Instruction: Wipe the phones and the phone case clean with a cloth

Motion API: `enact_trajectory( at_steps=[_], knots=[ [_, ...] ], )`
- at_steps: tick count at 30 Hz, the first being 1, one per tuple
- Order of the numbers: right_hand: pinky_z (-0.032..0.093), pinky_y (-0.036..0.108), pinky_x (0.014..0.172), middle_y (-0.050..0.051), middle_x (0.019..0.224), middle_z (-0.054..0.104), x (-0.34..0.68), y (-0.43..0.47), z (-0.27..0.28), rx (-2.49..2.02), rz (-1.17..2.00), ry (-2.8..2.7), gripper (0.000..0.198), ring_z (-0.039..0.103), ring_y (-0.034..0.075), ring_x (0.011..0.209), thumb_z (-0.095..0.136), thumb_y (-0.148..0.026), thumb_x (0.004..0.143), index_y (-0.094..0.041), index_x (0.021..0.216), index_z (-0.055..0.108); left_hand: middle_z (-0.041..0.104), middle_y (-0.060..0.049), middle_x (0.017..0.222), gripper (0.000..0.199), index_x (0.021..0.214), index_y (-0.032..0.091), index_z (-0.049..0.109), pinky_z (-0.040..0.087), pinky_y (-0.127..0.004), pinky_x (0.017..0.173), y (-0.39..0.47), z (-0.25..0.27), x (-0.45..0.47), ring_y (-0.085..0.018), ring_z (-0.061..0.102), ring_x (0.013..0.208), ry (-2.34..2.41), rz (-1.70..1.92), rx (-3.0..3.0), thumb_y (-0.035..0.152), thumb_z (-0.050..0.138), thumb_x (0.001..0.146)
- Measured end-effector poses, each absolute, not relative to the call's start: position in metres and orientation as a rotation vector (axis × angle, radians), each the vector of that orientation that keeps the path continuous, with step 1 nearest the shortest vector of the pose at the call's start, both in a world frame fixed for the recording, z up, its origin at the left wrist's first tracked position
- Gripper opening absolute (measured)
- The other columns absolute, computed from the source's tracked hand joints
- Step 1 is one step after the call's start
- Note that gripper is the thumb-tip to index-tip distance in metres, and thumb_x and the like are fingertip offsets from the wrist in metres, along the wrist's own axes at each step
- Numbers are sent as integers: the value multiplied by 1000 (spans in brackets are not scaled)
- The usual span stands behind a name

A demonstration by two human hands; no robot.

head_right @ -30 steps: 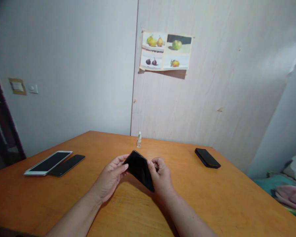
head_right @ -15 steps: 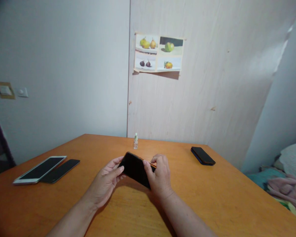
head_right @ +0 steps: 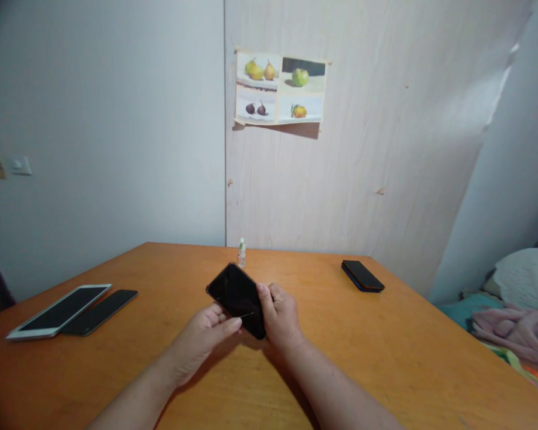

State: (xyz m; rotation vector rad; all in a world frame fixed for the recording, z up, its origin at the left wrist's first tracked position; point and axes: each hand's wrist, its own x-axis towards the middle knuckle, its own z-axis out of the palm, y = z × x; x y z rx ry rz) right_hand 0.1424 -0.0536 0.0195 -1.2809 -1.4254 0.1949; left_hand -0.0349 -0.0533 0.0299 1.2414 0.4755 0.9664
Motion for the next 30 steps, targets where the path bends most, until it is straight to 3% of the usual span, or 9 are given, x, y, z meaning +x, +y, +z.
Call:
enact_trajectory(
  at_steps=[3, 6, 11, 14, 19, 24, 30],
  knots=[
    [30, 25, 54, -4, 58, 42, 138, -55, 18, -1275, 201, -1399, 46, 42, 13, 56, 38, -54, 98, -23, 64, 41, 71, -6, 85, 30, 106, 14, 70, 45, -26, 71, -55, 19, -25, -16, 60, 74, 527, 882, 1321, 28, 75, 79],
    [31, 25, 54, -3, 60, 47, 137, -57, 14, -1307, 214, -1437, 44, 45, 13, 56, 34, -51, 100, -23, 68, 44, 68, -5, 85, 26, 102, 13, 68, 41, -24, 64, -50, 11, -22, -13, 56, 69, 547, 917, 1340, 30, 70, 83],
    [29, 26, 54, 2, 69, 62, 139, -59, 10, -1468, 213, -1645, 35, 55, 16, 61, 40, -52, 99, -21, 90, 55, 69, -9, 103, 28, 113, 17, 65, 46, -31, 80, -42, 7, -29, -23, 60, 94, 626, 1072, 1490, 30, 64, 88],
    [31, 26, 54, 3, 69, 63, 140, -58, 7, -1472, 209, -1656, 35, 58, 18, 62, 44, -54, 97, -21, 90, 53, 68, -9, 110, 32, 120, 19, 62, 46, -34, 87, -41, 6, -31, -24, 60, 100, 647, 1070, 1532, 30, 60, 91],
    [37, 27, 56, 3, 73, 65, 138, -57, 4, -1366, 250, -1561, 35, 61, 18, 65, 40, -52, 98, -21, 87, 52, 66, -9, 111, 39, 125, 21, 57, 48, -32, 83, -47, 9, -26, -19, 61, 92, 555, 952, 1422, 23, 64, 87],
    [38, 28, 57, 3, 72, 64, 136, -54, 3, -1366, 295, -1519, 36, 61, 19, 66, 42, -53, 97, -21, 88, 54, 64, -5, 92, 37, 125, 20, 52, 44, -25, 63, -52, 10, -25, -12, 57, 68, 552, 853, 1422, 23, 60, 88],
    [41, 29, 61, 5, 75, 68, 136, -52, 0, -1363, 347, -1523, 35, 63, 20, 69, 44, -52, 97, -20, 93, 58, 61, -2, 81, 33, 117, 19, 55, 41, -24, 57, -49, 5, -26, -11, 54, 61, 606, 895, 1439, 24, 63, 85]
  ],
)
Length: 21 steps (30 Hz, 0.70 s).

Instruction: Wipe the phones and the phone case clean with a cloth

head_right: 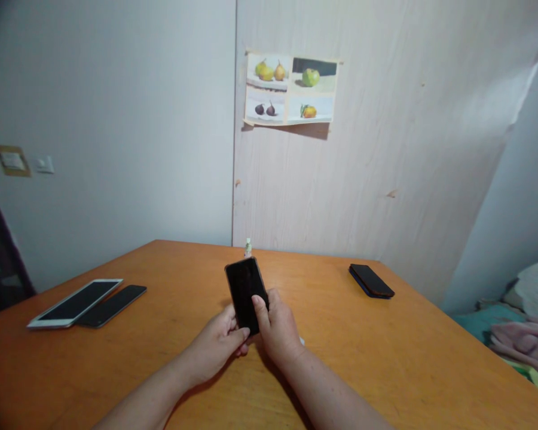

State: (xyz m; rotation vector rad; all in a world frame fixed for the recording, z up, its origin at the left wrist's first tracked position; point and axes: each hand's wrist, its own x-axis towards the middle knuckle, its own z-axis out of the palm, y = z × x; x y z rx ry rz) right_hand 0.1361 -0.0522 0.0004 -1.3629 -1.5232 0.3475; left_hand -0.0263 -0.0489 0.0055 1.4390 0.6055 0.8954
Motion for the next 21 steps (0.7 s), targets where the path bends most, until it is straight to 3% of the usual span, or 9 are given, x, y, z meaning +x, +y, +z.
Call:
enact_trajectory(
  at_steps=[7, 10, 14, 18, 21],
  knots=[
    [45, 31, 74, 10, 104, 71, 132, -52, -1, -1291, 383, -1498, 38, 65, 22, 90, 46, -47, 98, -19, 121, 57, 59, -1, 76, 43, 124, 21, 52, 37, -23, 52, -47, 4, -23, -12, 53, 60, 579, 864, 1398, 23, 65, 82],
    [45, 31, 72, 7, 92, 69, 134, -46, 0, -1255, 443, -1353, 36, 63, 20, 84, 49, -50, 95, -18, 104, 62, 59, 0, 75, 51, 130, 19, 47, 38, -25, 55, -48, 8, -26, -14, 55, 61, 586, 829, 1442, 31, 65, 85],
    [37, 22, 49, -3, 64, 54, 149, -35, 3, -1133, 813, -936, 34, 50, 12, 55, 57, -50, 90, -20, 76, 53, 58, 3, 70, 70, 144, 17, 36, 39, -27, 61, -47, 8, -31, -16, 56, 64, 672, 885, 1541, 44, 65, 87],
    [16, 18, 35, -9, 50, 38, 173, -33, 11, -989, 1213, -582, 26, 26, 7, 35, 53, -40, 91, -22, 74, 48, 57, 3, 67, 59, 133, 16, 53, 39, -28, 65, -41, 1, -30, -16, 54, 65, 759, 1021, 1631, 44, 70, 83],
    [15, 18, 36, -11, 47, 30, 184, -40, 18, -919, 1342, -611, 19, 16, 6, 34, 46, -30, 92, -19, 79, 55, 58, 3, 69, 51, 124, 17, 60, 39, -28, 69, -36, -2, -27, -17, 54, 68, 772, 1091, 1593, 44, 71, 82]
  ],
)
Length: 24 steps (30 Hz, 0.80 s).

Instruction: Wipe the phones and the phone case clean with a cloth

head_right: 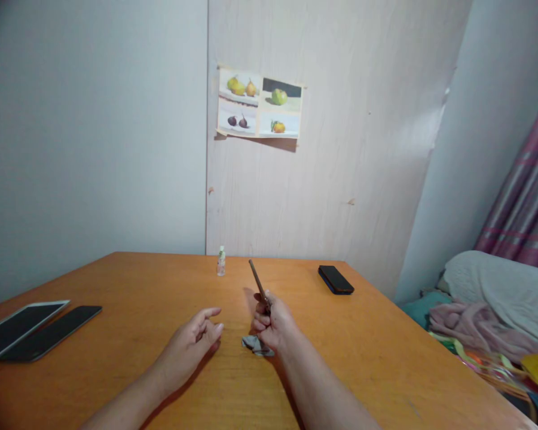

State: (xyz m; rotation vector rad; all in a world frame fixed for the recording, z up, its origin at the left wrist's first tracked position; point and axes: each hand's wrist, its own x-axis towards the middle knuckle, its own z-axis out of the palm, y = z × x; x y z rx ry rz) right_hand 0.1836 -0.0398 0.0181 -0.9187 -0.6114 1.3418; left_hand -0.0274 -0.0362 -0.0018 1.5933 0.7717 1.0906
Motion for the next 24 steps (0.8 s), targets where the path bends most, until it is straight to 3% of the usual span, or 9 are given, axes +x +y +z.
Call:
enact_trajectory(
  at_steps=[5, 8, 12, 16, 18, 21, 24],
  knots=[
    [19, 18, 39, -11, 52, 29, 179, -58, 25, -573, 1589, -714, 13, 12, 5, 38, 51, -21, 90, -15, 91, 63, 67, -3, 88, 57, 126, 18, 57, 40, -28, 78, -34, 11, -17, -18, 59, 83, 785, 1133, 1296, 47, 74, 80],
    [20, 17, 40, -11, 54, 32, 171, -69, 26, -392, 1732, -781, 10, 13, 3, 38, 56, -21, 90, -16, 93, 64, 68, -6, 105, 46, 115, 20, 63, 41, -26, 81, -34, 27, -5, -18, 60, 96, 665, 1072, 1129, 49, 74, 80],
    [23, 17, 38, -10, 49, 36, 159, -71, 22, -393, 1865, -829, 23, 17, 3, 34, 54, -33, 94, -17, 81, 61, 67, -2, 91, 35, 96, 18, 66, 43, -25, 75, -29, 43, 14, -14, 59, 80, 404, 1035, 1007, 50, 74, 81],
    [40, 21, 45, 0, 59, 61, 155, -60, 17, -620, 1685, -710, 33, 49, 9, 42, 55, -46, 94, -16, 86, 65, 69, -3, 86, 38, 95, 16, 65, 46, -27, 70, -22, 39, 21, -15, 62, 74, 420, 1141, 895, 46, 79, 76],
    [43, 22, 47, 4, 64, 66, 158, -56, 20, -756, 1576, -603, 47, 59, 13, 49, 46, -57, 96, -15, 87, 65, 70, -3, 85, 39, 92, 15, 65, 46, -26, 69, -16, 32, 18, -15, 63, 74, 484, 1221, 849, 45, 81, 73],
    [41, 22, 43, 6, 68, 69, 165, -55, 29, -846, 1514, -545, 60, 62, 14, 50, 34, -63, 98, -13, 90, 66, 69, 0, 77, 40, 87, 15, 64, 41, -22, 61, -6, 23, 9, -11, 60, 64, 585, 1330, 789, 42, 86, 67],
    [44, 21, 47, 8, 76, 71, 164, -57, 31, -834, 1496, -635, 53, 64, 14, 57, 46, -61, 94, -12, 93, 68, 69, 1, 75, 43, 87, 15, 64, 41, -22, 60, -1, 20, 4, -11, 61, 62, 637, 1373, 745, 41, 88, 63]
  ],
)
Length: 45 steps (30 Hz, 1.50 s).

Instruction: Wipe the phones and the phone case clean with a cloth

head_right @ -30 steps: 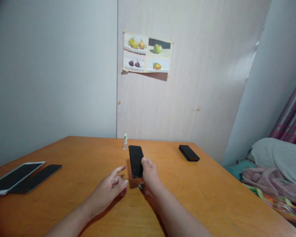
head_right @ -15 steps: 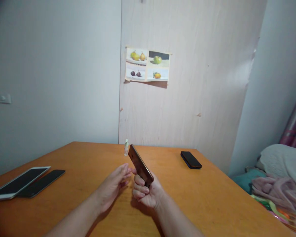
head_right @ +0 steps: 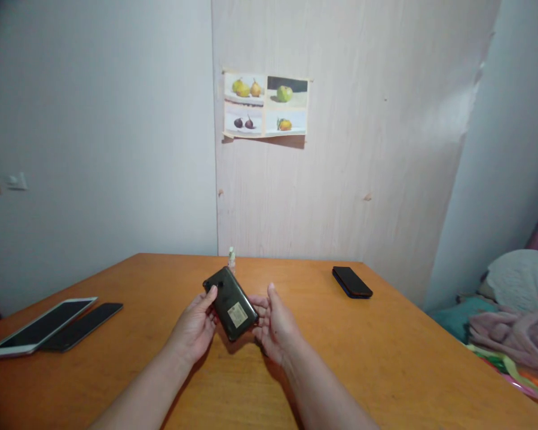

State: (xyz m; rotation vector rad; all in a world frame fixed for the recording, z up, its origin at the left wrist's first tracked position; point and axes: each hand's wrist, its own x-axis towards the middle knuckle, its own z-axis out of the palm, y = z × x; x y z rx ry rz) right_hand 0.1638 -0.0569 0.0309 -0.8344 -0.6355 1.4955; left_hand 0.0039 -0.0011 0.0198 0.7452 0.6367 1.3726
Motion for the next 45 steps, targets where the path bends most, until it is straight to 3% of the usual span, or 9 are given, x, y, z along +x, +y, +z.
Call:
enact_trajectory(
  at_steps=[3, 6, 11, 15, 21, 24, 32, 39, 45],
  knots=[
    [42, 20, 48, 3, 70, 69, 157, -56, 22, -816, 1422, -808, 37, 58, 11, 56, 69, -49, 83, -13, 84, 68, 70, 0, 74, 43, 87, 15, 64, 44, -24, 63, -2, 21, 3, -13, 63, 65, 627, 1389, 728, 41, 88, 62],
    [42, 21, 48, 2, 66, 67, 154, -55, 15, -801, 1422, -908, 32, 55, 11, 52, 76, -43, 76, -12, 81, 67, 70, 0, 74, 41, 87, 16, 63, 45, -23, 63, -5, 25, 3, -13, 63, 64, 595, 1384, 721, 39, 88, 64],
    [39, 19, 48, 2, 66, 65, 163, -55, 20, -754, 1415, -957, 35, 54, 9, 52, 76, -46, 77, -12, 81, 67, 72, -2, 86, 44, 101, 17, 66, 44, -23, 63, -8, 33, -4, -13, 64, 70, 515, 1285, 765, 45, 83, 72],
    [36, 18, 46, 0, 63, 63, 164, -57, 24, -811, 1362, -984, 35, 51, 8, 50, 77, -46, 76, -13, 77, 67, 72, -6, 84, 47, 97, 14, 66, 45, -24, 62, -3, 38, -10, -15, 65, 71, 532, 1323, 695, 55, 75, 77],
    [39, 20, 52, 1, 69, 65, 167, -59, 22, -797, 1437, -1048, 35, 54, 10, 56, 77, -47, 77, -14, 81, 68, 71, -3, 77, 26, 86, 13, 66, 47, -23, 65, 5, 37, -16, -13, 64, 67, 542, 1397, 643, 33, 79, 75],
    [38, 20, 52, 2, 71, 66, 171, -59, 23, -823, 1415, -1130, 36, 54, 9, 57, 75, -49, 79, -13, 85, 70, 71, -3, 74, 24, 83, 13, 67, 47, -23, 62, 6, 35, -17, -13, 63, 64, 571, 1397, 621, 32, 78, 74],
    [32, 19, 45, -3, 56, 56, 174, -61, 21, -994, 1359, -1179, 33, 43, 7, 45, 74, -47, 79, -15, 75, 65, 71, -2, 73, 45, 87, 11, 72, 44, -23, 59, 6, 33, -19, -13, 63, 61, 723, 1350, 773, 46, 86, 61],
    [45, 20, 52, 4, 73, 68, 172, -63, 28, -859, 1432, -1092, 36, 61, 12, 60, 69, -50, 84, -15, 89, 68, 71, -1, 70, 42, 84, 12, 71, 46, -23, 58, 14, 25, -22, -14, 63, 59, 785, 1415, 705, 38, 88, 57],
    [49, 17, 55, 7, 83, 71, 179, -66, 28, -820, 1575, -1181, 29, 65, 11, 63, 76, -33, 80, -15, 100, 67, 70, 0, 68, 20, 85, 14, 68, 50, -24, 57, 19, 29, -28, -14, 65, 56, 781, 1380, 525, 28, 77, 74]
  ],
)
